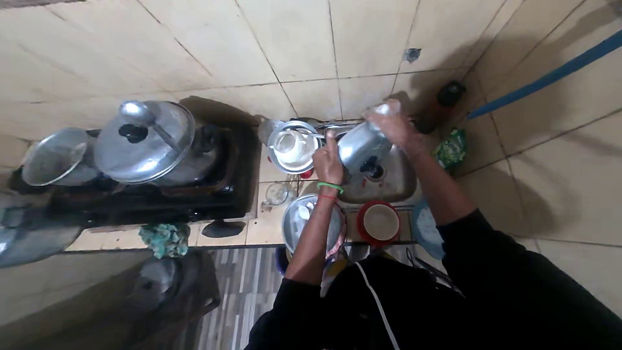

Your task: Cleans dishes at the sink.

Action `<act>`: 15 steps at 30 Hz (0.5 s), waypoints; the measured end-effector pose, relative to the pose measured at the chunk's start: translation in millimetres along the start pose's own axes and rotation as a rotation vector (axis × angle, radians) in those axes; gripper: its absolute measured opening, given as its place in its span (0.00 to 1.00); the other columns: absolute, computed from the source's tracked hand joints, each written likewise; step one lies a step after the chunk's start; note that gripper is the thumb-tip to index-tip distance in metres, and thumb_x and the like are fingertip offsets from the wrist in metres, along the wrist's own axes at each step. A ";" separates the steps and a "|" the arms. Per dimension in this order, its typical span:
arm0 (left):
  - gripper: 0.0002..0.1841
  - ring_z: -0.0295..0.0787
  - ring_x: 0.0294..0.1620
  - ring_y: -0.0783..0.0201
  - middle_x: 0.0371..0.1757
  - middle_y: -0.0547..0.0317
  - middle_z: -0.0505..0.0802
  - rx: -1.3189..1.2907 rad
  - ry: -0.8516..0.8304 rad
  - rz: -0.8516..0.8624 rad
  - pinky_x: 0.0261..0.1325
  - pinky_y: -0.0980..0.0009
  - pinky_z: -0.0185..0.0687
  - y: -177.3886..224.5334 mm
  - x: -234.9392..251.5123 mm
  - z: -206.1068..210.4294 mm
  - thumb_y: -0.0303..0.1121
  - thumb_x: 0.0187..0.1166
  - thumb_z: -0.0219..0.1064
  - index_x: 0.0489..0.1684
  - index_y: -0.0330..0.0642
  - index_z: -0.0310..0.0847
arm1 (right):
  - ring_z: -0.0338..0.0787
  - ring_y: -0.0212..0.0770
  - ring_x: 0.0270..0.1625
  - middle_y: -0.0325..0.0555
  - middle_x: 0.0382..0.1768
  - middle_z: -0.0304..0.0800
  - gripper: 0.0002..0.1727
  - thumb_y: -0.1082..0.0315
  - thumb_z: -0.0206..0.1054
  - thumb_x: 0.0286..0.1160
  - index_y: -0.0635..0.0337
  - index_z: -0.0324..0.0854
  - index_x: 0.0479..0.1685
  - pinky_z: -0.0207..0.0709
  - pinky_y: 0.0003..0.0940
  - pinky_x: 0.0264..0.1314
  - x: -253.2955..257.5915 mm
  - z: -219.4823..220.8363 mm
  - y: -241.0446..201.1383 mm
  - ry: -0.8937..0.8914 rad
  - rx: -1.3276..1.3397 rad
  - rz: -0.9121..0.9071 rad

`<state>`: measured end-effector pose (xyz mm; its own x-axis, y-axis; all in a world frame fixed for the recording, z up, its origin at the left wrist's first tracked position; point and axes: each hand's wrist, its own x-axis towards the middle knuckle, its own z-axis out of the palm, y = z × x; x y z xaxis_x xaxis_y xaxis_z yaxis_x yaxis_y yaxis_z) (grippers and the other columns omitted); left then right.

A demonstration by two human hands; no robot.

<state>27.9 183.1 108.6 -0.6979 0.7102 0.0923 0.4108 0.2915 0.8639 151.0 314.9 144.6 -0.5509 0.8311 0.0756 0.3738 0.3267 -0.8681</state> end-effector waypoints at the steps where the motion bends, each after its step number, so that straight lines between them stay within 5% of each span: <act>1: 0.34 0.74 0.20 0.56 0.13 0.56 0.72 0.069 -0.003 0.062 0.31 0.53 0.71 3.9 -2.4 3.9 0.47 0.95 0.42 0.10 0.37 0.68 | 0.91 0.53 0.49 0.61 0.41 0.92 0.18 0.60 0.71 0.79 0.71 0.89 0.39 0.81 0.55 0.60 -3.5 3.9 -17.1 -0.076 -0.155 -0.092; 4: 0.27 0.86 0.37 0.43 0.27 0.37 0.86 0.094 -0.022 -0.003 0.50 0.44 0.78 12.6 -5.2 0.3 0.37 0.93 0.49 0.26 0.22 0.82 | 0.92 0.58 0.37 0.55 0.27 0.89 0.22 0.55 0.63 0.77 0.63 0.84 0.21 0.77 0.61 0.35 -13.9 34.4 -35.9 -0.083 -0.403 -0.473; 5: 0.28 0.83 0.32 0.49 0.24 0.42 0.84 0.041 0.009 -0.050 0.45 0.50 0.77 9.9 -4.0 -0.7 0.39 0.94 0.49 0.23 0.25 0.80 | 0.91 0.56 0.35 0.54 0.26 0.88 0.22 0.54 0.63 0.78 0.63 0.84 0.22 0.77 0.59 0.34 -10.6 35.6 -32.8 -0.072 -0.357 -0.493; 7: 0.31 0.71 0.17 0.70 0.14 0.65 0.73 -0.184 0.082 -0.183 0.25 0.67 0.71 -0.9 -2.4 -1.5 0.49 0.94 0.47 0.13 0.43 0.68 | 0.91 0.45 0.42 0.51 0.35 0.92 0.17 0.59 0.68 0.80 0.66 0.90 0.35 0.83 0.50 0.52 4.9 21.3 -13.0 -0.082 -0.067 -0.282; 8: 0.30 0.77 0.19 0.72 0.16 0.66 0.78 -0.330 0.088 -0.271 0.28 0.68 0.78 -4.1 -2.7 -7.1 0.52 0.94 0.47 0.17 0.43 0.74 | 0.90 0.38 0.45 0.49 0.38 0.93 0.13 0.65 0.67 0.80 0.68 0.90 0.39 0.83 0.41 0.58 13.7 13.1 1.6 -0.040 0.173 -0.137; 11: 0.30 0.85 0.34 0.69 0.32 0.60 0.86 -0.533 0.012 -0.347 0.42 0.63 0.86 -14.2 -10.7 -17.0 0.58 0.93 0.42 0.38 0.42 0.80 | 0.86 0.29 0.32 0.36 0.28 0.86 0.09 0.65 0.60 0.79 0.56 0.82 0.33 0.83 0.27 0.36 27.5 14.9 47.5 0.139 0.854 0.292; 15: 0.21 0.84 0.35 0.77 0.38 0.68 0.88 -0.498 -0.355 -0.224 0.40 0.74 0.85 -23.0 -32.3 -11.2 0.56 0.89 0.54 0.55 0.49 0.82 | 0.82 0.30 0.35 0.38 0.34 0.84 0.10 0.62 0.63 0.84 0.58 0.85 0.43 0.77 0.27 0.39 20.1 35.1 49.9 0.315 0.792 0.510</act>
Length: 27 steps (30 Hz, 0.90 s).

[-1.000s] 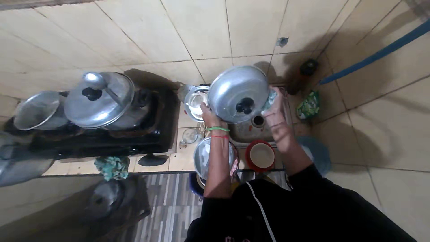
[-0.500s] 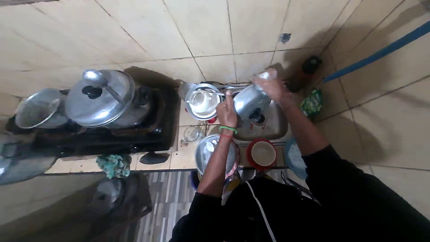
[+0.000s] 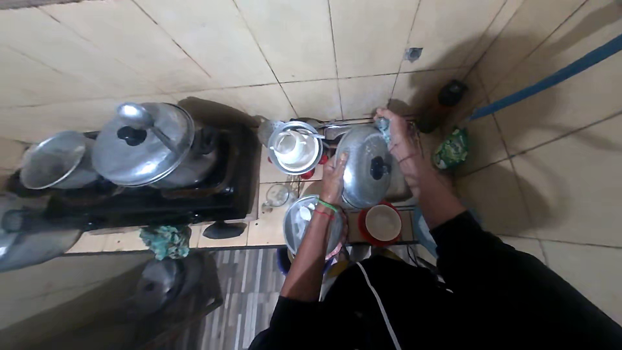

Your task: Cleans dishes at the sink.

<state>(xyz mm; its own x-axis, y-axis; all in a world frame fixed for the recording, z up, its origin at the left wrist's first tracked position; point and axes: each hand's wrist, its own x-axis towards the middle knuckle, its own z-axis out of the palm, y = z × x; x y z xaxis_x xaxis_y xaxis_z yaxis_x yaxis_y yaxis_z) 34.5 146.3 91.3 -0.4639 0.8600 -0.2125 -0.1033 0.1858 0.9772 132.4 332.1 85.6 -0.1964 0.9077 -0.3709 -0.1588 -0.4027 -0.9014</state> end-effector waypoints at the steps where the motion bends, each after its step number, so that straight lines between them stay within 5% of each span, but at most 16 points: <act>1: 0.22 0.81 0.29 0.75 0.34 0.67 0.86 0.042 -0.024 -0.022 0.34 0.73 0.81 -4.3 -1.3 5.2 0.58 0.87 0.56 0.52 0.49 0.83 | 0.82 0.32 0.39 0.41 0.38 0.85 0.12 0.60 0.62 0.84 0.59 0.85 0.47 0.78 0.30 0.42 -7.9 6.5 6.4 -0.002 -0.090 -0.012; 3: 0.20 0.71 0.18 0.75 0.23 0.66 0.80 0.091 0.059 0.006 0.22 0.74 0.71 -17.0 7.2 19.9 0.54 0.88 0.56 0.41 0.46 0.81 | 0.86 0.41 0.54 0.50 0.51 0.89 0.19 0.56 0.59 0.86 0.61 0.87 0.57 0.81 0.44 0.58 -25.5 17.9 23.0 -0.074 -0.230 -0.082; 6: 0.25 0.85 0.51 0.71 0.57 0.52 0.89 -0.023 0.154 0.030 0.57 0.68 0.83 -18.0 20.0 19.1 0.47 0.94 0.48 0.77 0.38 0.71 | 0.79 0.47 0.77 0.53 0.75 0.81 0.27 0.50 0.46 0.94 0.58 0.77 0.76 0.70 0.51 0.81 -72.7 29.2 35.9 -0.206 -0.351 -0.119; 7: 0.24 0.85 0.55 0.71 0.60 0.50 0.88 -0.085 0.189 0.057 0.63 0.68 0.82 -15.9 25.3 18.2 0.42 0.95 0.46 0.80 0.33 0.67 | 0.78 0.47 0.79 0.56 0.76 0.81 0.28 0.53 0.45 0.94 0.62 0.78 0.76 0.68 0.50 0.83 -81.4 33.4 47.4 -0.201 -0.347 -0.189; 10: 0.22 0.85 0.45 0.75 0.48 0.59 0.89 -0.127 0.221 0.018 0.53 0.71 0.83 -11.4 22.8 10.0 0.47 0.94 0.47 0.68 0.39 0.75 | 0.78 0.49 0.80 0.59 0.75 0.81 0.27 0.59 0.43 0.94 0.67 0.78 0.75 0.67 0.48 0.85 -97.9 36.8 64.0 -0.207 -0.331 -0.333; 13: 0.22 0.84 0.31 0.77 0.33 0.67 0.87 -0.087 0.091 0.035 0.37 0.74 0.85 -7.4 1.6 13.0 0.54 0.91 0.49 0.55 0.45 0.79 | 0.82 0.48 0.73 0.52 0.71 0.83 0.26 0.56 0.40 0.96 0.58 0.78 0.74 0.74 0.50 0.76 -86.6 34.7 27.3 -0.153 -0.309 -0.176; 15: 0.25 0.83 0.25 0.77 0.28 0.69 0.86 -0.035 0.013 0.078 0.29 0.75 0.83 -4.9 -9.3 14.3 0.61 0.88 0.51 0.49 0.50 0.82 | 0.84 0.47 0.67 0.55 0.63 0.87 0.26 0.55 0.45 0.92 0.62 0.84 0.65 0.77 0.50 0.70 -42.3 48.8 19.4 -0.011 -0.213 -0.127; 18: 0.24 0.75 0.17 0.75 0.21 0.67 0.80 0.067 0.020 0.111 0.22 0.75 0.75 9.6 -12.6 14.9 0.58 0.90 0.49 0.43 0.49 0.82 | 0.83 0.47 0.65 0.56 0.61 0.86 0.26 0.53 0.45 0.93 0.62 0.82 0.65 0.75 0.48 0.68 -35.1 59.5 6.8 0.019 -0.187 -0.116; 23: 0.17 0.92 0.40 0.73 0.36 0.64 0.92 -0.389 0.301 0.227 0.48 0.69 0.91 26.6 27.5 5.7 0.39 0.94 0.45 0.50 0.40 0.79 | 0.82 0.48 0.75 0.53 0.76 0.81 0.23 0.61 0.48 0.93 0.63 0.75 0.76 0.77 0.50 0.75 -115.6 59.0 29.8 -0.264 -0.362 -0.614; 24: 0.18 0.93 0.43 0.69 0.40 0.61 0.93 -0.474 0.312 0.238 0.51 0.66 0.91 30.7 30.8 -0.8 0.40 0.94 0.44 0.53 0.40 0.79 | 0.81 0.51 0.77 0.55 0.77 0.79 0.20 0.67 0.51 0.91 0.65 0.77 0.73 0.77 0.50 0.76 -125.3 51.4 38.3 -0.293 -0.410 -0.726; 27: 0.21 0.90 0.59 0.66 0.58 0.62 0.92 -0.699 0.178 0.245 0.63 0.61 0.89 40.9 22.4 -27.2 0.46 0.96 0.38 0.70 0.50 0.74 | 0.85 0.55 0.70 0.60 0.58 0.89 0.11 0.79 0.60 0.75 0.68 0.86 0.47 0.77 0.48 0.75 -113.8 27.8 67.1 -0.207 -0.401 -1.041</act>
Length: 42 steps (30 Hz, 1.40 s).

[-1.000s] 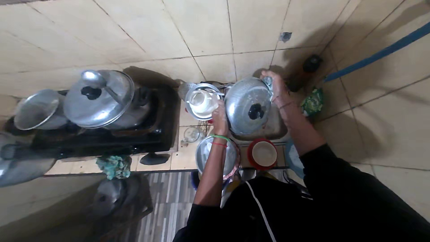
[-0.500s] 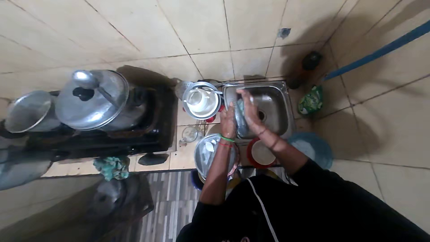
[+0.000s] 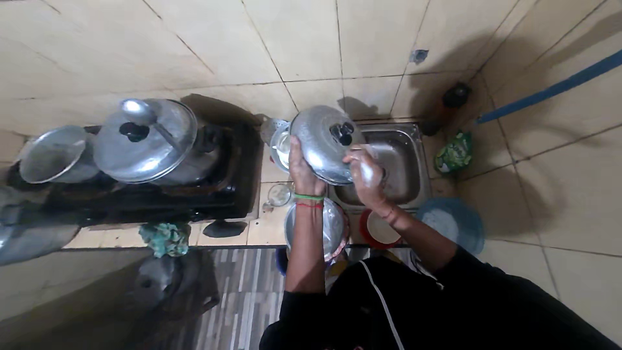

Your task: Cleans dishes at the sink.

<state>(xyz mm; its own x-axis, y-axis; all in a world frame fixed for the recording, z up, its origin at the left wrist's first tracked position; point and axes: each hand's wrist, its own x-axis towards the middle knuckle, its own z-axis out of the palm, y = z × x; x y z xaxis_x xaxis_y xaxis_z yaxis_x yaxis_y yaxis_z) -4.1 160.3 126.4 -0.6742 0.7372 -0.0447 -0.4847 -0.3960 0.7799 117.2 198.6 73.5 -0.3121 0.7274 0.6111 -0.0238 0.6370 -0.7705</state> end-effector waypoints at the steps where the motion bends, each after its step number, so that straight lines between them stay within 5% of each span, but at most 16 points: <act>1: 0.21 0.89 0.63 0.67 0.61 0.64 0.91 -0.046 -0.031 -0.016 0.66 0.62 0.88 7.1 -2.6 -5.9 0.48 0.96 0.39 0.72 0.53 0.74 | 0.84 0.55 0.69 0.60 0.57 0.89 0.11 0.79 0.59 0.72 0.66 0.86 0.45 0.76 0.47 0.75 -1.7 -9.1 7.4 0.009 -0.013 -0.012; 5: 0.19 0.92 0.57 0.64 0.54 0.59 0.94 -0.146 -0.063 -0.101 0.60 0.61 0.91 17.9 -1.7 -13.7 0.44 0.95 0.42 0.64 0.50 0.78 | 0.78 0.52 0.77 0.59 0.73 0.79 0.15 0.75 0.57 0.78 0.67 0.83 0.58 0.74 0.45 0.78 33.6 -54.4 9.0 -0.187 -0.023 0.135; 9: 0.19 0.94 0.49 0.69 0.47 0.63 0.96 0.004 -0.137 -0.267 0.52 0.68 0.93 24.0 -6.4 -6.7 0.41 0.94 0.41 0.56 0.52 0.82 | 0.68 0.54 0.87 0.56 0.79 0.78 0.23 0.71 0.54 0.79 0.63 0.84 0.70 0.55 0.50 0.92 89.3 -61.2 12.6 -0.525 0.055 -0.117; 12: 0.17 0.94 0.49 0.71 0.47 0.64 0.96 0.068 -0.304 -0.301 0.53 0.70 0.92 20.7 -0.7 -7.4 0.38 0.90 0.45 0.55 0.52 0.84 | 0.74 0.54 0.84 0.51 0.77 0.83 0.20 0.63 0.63 0.82 0.55 0.87 0.69 0.62 0.50 0.88 103.3 -54.5 4.9 -0.641 -0.057 -0.333; 15: 0.16 0.93 0.45 0.75 0.42 0.68 0.96 0.134 -0.351 -0.362 0.50 0.73 0.92 12.2 -4.6 1.1 0.37 0.89 0.46 0.50 0.54 0.85 | 0.90 0.48 0.66 0.51 0.59 0.94 0.14 0.62 0.68 0.79 0.60 0.94 0.52 0.79 0.42 0.72 106.5 -43.0 11.2 -0.514 -0.105 -0.383; 19: 0.16 0.93 0.45 0.74 0.43 0.67 0.95 0.204 -0.241 -0.376 0.49 0.73 0.91 2.6 -10.1 -1.0 0.38 0.92 0.44 0.56 0.52 0.81 | 0.93 0.49 0.48 0.55 0.40 0.94 0.16 0.63 0.64 0.83 0.67 0.92 0.38 0.83 0.44 0.57 103.2 -41.0 36.6 -0.236 -0.291 0.028; 21: 0.16 0.93 0.44 0.74 0.43 0.67 0.95 0.194 -0.153 -0.328 0.48 0.72 0.92 -0.8 -12.1 1.6 0.38 0.91 0.44 0.55 0.52 0.81 | 0.90 0.52 0.59 0.60 0.50 0.92 0.19 0.62 0.58 0.88 0.69 0.90 0.50 0.79 0.49 0.69 96.2 -42.0 41.7 -0.108 -0.270 0.342; 23: 0.17 0.93 0.45 0.74 0.43 0.67 0.95 0.131 -0.097 -0.315 0.49 0.72 0.92 -6.3 -14.0 5.0 0.38 0.92 0.42 0.55 0.52 0.81 | 0.85 0.50 0.66 0.59 0.58 0.88 0.20 0.64 0.52 0.90 0.67 0.87 0.55 0.74 0.48 0.74 83.5 -42.7 37.1 -0.036 -0.172 0.463; 27: 0.16 0.93 0.46 0.71 0.44 0.64 0.95 0.046 -0.066 -0.348 0.50 0.69 0.92 -23.5 -15.3 1.0 0.39 0.92 0.43 0.56 0.51 0.80 | 0.82 0.46 0.71 0.50 0.61 0.90 0.15 0.61 0.65 0.81 0.60 0.91 0.54 0.68 0.47 0.79 76.9 -48.6 23.9 -0.296 -0.043 0.268; 30: 0.18 0.93 0.47 0.73 0.45 0.66 0.95 0.089 -0.131 -0.358 0.52 0.71 0.91 -24.0 -11.8 2.2 0.39 0.93 0.40 0.58 0.51 0.80 | 0.83 0.45 0.71 0.51 0.61 0.91 0.14 0.63 0.72 0.75 0.61 0.91 0.54 0.73 0.43 0.78 86.3 -48.2 41.0 -0.393 0.040 0.144; 35: 0.17 0.93 0.48 0.70 0.46 0.64 0.95 0.012 -0.045 -0.310 0.52 0.68 0.92 -22.1 -11.1 5.8 0.39 0.94 0.43 0.57 0.50 0.80 | 0.85 0.43 0.66 0.54 0.57 0.90 0.15 0.65 0.61 0.85 0.65 0.92 0.50 0.76 0.39 0.72 81.9 -43.5 64.7 -0.085 -0.015 0.350; 39: 0.17 0.93 0.52 0.69 0.49 0.63 0.94 -0.079 0.041 -0.187 0.56 0.65 0.91 -27.8 -10.1 5.9 0.39 0.94 0.41 0.59 0.50 0.79 | 0.80 0.63 0.73 0.66 0.71 0.80 0.21 0.62 0.51 0.93 0.65 0.80 0.70 0.73 0.59 0.75 36.7 -36.8 26.6 -0.037 -0.239 0.476; 42: 0.17 0.91 0.53 0.68 0.50 0.60 0.93 0.010 0.136 -0.125 0.58 0.64 0.89 -37.0 -12.3 13.5 0.40 0.95 0.42 0.63 0.46 0.77 | 0.72 0.63 0.81 0.63 0.85 0.65 0.27 0.59 0.51 0.91 0.58 0.64 0.85 0.72 0.62 0.75 3.2 -27.5 -6.3 -0.102 -0.203 0.494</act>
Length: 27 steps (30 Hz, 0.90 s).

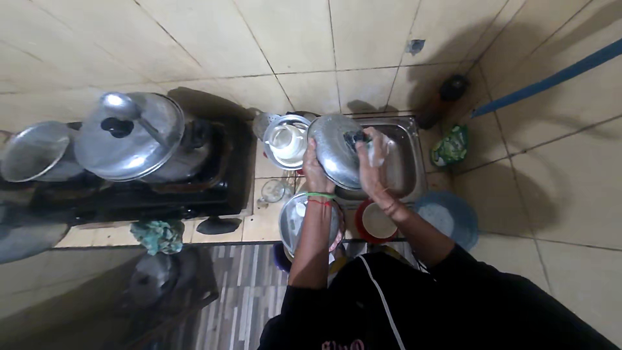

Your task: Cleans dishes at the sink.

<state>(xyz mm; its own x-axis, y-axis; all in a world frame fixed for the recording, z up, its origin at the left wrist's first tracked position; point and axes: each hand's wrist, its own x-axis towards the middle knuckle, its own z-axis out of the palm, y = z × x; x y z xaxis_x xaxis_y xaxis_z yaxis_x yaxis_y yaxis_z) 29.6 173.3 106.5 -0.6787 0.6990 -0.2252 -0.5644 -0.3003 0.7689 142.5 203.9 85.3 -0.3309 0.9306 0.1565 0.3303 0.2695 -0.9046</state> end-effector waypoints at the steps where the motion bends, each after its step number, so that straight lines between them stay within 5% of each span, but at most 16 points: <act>1: 0.17 0.91 0.52 0.67 0.50 0.59 0.92 0.054 0.028 0.010 0.57 0.63 0.89 -4.3 -2.5 3.3 0.41 0.95 0.44 0.62 0.43 0.77 | 0.71 0.65 0.82 0.63 0.86 0.63 0.30 0.59 0.55 0.90 0.58 0.60 0.88 0.72 0.64 0.75 -3.1 3.2 -5.1 -0.021 -0.004 -0.015; 3: 0.17 0.91 0.51 0.67 0.47 0.58 0.92 0.158 0.048 0.042 0.57 0.63 0.89 -11.0 -8.0 7.2 0.41 0.95 0.45 0.58 0.41 0.78 | 0.74 0.63 0.81 0.61 0.86 0.66 0.31 0.62 0.58 0.88 0.57 0.62 0.89 0.72 0.63 0.75 5.5 9.4 -4.0 -0.036 0.008 -0.014; 6: 0.15 0.91 0.46 0.73 0.43 0.66 0.92 0.274 0.010 0.089 0.52 0.68 0.90 -8.5 -20.1 7.0 0.44 0.93 0.49 0.51 0.47 0.79 | 0.82 0.53 0.74 0.61 0.72 0.81 0.25 0.61 0.62 0.85 0.65 0.74 0.77 0.75 0.49 0.76 25.9 19.7 15.2 0.024 0.121 -0.020; 11: 0.16 0.94 0.48 0.66 0.44 0.60 0.94 0.091 -0.017 0.084 0.54 0.61 0.92 5.7 -6.6 0.8 0.40 0.94 0.46 0.54 0.44 0.79 | 0.82 0.58 0.73 0.47 0.88 0.66 0.33 0.54 0.53 0.92 0.37 0.52 0.95 0.82 0.61 0.62 -6.4 -0.9 14.6 -0.178 0.250 0.127; 16: 0.17 0.93 0.53 0.65 0.51 0.59 0.94 -0.063 -0.053 -0.009 0.57 0.62 0.91 8.7 -9.0 -9.9 0.40 0.95 0.43 0.62 0.48 0.78 | 0.79 0.59 0.77 0.53 0.84 0.71 0.29 0.57 0.51 0.94 0.45 0.59 0.92 0.75 0.60 0.73 4.0 -8.8 35.7 -0.132 0.224 0.169; 19: 0.17 0.92 0.54 0.67 0.51 0.61 0.94 -0.055 -0.034 0.040 0.58 0.64 0.91 9.9 -4.1 -7.1 0.39 0.95 0.42 0.62 0.48 0.77 | 0.75 0.61 0.81 0.61 0.85 0.68 0.28 0.65 0.47 0.93 0.59 0.60 0.90 0.71 0.59 0.79 -7.2 -7.4 2.1 -0.136 0.115 0.078; 21: 0.17 0.92 0.55 0.67 0.52 0.60 0.93 -0.022 -0.011 0.070 0.60 0.63 0.90 13.2 -4.3 -7.2 0.40 0.95 0.43 0.63 0.47 0.77 | 0.77 0.60 0.81 0.64 0.83 0.71 0.25 0.71 0.49 0.87 0.69 0.70 0.80 0.72 0.55 0.79 -16.8 1.0 2.4 -0.076 0.074 -0.068; 24: 0.17 0.91 0.57 0.66 0.53 0.60 0.93 -0.063 -0.034 0.072 0.61 0.62 0.90 15.8 -5.3 -10.4 0.40 0.95 0.42 0.65 0.49 0.76 | 0.73 0.57 0.84 0.57 0.88 0.64 0.23 0.70 0.50 0.90 0.65 0.74 0.79 0.70 0.52 0.82 -9.3 -5.9 21.1 -0.075 0.100 -0.073; 27: 0.17 0.92 0.57 0.66 0.54 0.61 0.93 -0.126 -0.056 0.057 0.61 0.62 0.90 16.0 -7.9 -12.4 0.39 0.94 0.42 0.64 0.50 0.76 | 0.78 0.58 0.75 0.62 0.79 0.71 0.21 0.69 0.53 0.89 0.61 0.73 0.78 0.76 0.54 0.71 -5.6 -10.9 19.3 0.021 0.139 0.033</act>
<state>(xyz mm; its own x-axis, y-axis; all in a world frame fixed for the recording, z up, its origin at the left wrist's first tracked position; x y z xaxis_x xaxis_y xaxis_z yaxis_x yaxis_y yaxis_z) 20.1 154.9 113.2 -0.6860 0.7127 -0.1465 -0.5824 -0.4171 0.6977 160.3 206.6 71.2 -0.3029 0.9438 0.1322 0.2145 0.2027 -0.9555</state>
